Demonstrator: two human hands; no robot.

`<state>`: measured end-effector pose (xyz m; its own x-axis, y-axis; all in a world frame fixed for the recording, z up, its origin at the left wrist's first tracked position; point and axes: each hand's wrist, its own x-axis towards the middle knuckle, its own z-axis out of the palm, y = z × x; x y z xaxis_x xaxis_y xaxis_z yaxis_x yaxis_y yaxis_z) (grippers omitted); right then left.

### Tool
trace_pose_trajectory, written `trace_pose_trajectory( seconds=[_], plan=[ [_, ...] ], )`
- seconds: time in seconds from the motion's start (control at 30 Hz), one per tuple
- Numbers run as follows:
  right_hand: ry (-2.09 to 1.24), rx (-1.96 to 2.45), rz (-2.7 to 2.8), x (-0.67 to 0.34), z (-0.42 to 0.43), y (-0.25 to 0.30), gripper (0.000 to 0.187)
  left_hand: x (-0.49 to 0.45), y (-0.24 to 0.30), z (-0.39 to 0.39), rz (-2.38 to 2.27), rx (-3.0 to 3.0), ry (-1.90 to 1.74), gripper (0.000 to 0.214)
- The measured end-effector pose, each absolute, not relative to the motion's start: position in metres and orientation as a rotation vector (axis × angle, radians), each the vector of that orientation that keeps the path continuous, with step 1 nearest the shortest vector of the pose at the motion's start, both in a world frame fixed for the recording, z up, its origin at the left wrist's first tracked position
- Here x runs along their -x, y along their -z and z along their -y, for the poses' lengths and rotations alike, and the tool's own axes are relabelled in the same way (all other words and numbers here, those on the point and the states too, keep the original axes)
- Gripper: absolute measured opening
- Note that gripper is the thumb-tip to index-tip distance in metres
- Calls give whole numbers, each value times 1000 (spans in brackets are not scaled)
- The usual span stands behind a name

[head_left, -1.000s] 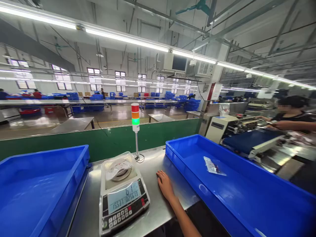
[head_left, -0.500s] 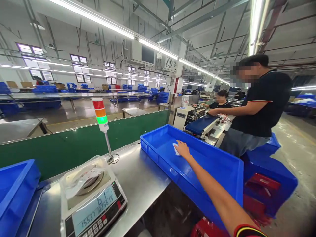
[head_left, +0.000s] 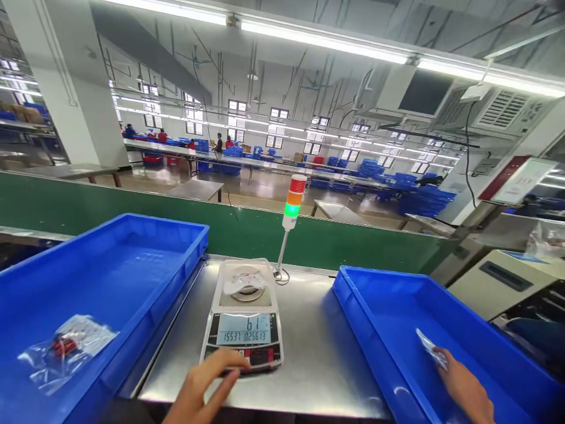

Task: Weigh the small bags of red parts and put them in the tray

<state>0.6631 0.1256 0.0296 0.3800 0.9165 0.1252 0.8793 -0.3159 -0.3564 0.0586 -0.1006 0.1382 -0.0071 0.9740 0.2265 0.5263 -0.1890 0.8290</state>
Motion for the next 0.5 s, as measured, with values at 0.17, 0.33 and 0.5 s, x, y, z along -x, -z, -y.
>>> trace_pose_trajectory(
  seconds=[0.17, 0.33, 0.5],
  plan=[
    [-135, 2158, 1359, -627, -99, -85, 70, -34, -177, 21, -1739, -2041, -1400, 32],
    [-154, 1848, 1366, -552, -57, -150, 79, -34, -162, -30, -1940, -2305, -1139, 24],
    [-516, 1433, 1715, -454, -45, -190, 66, -45, -156, -58, -1917, -2259, -1128, 21]
  ],
)
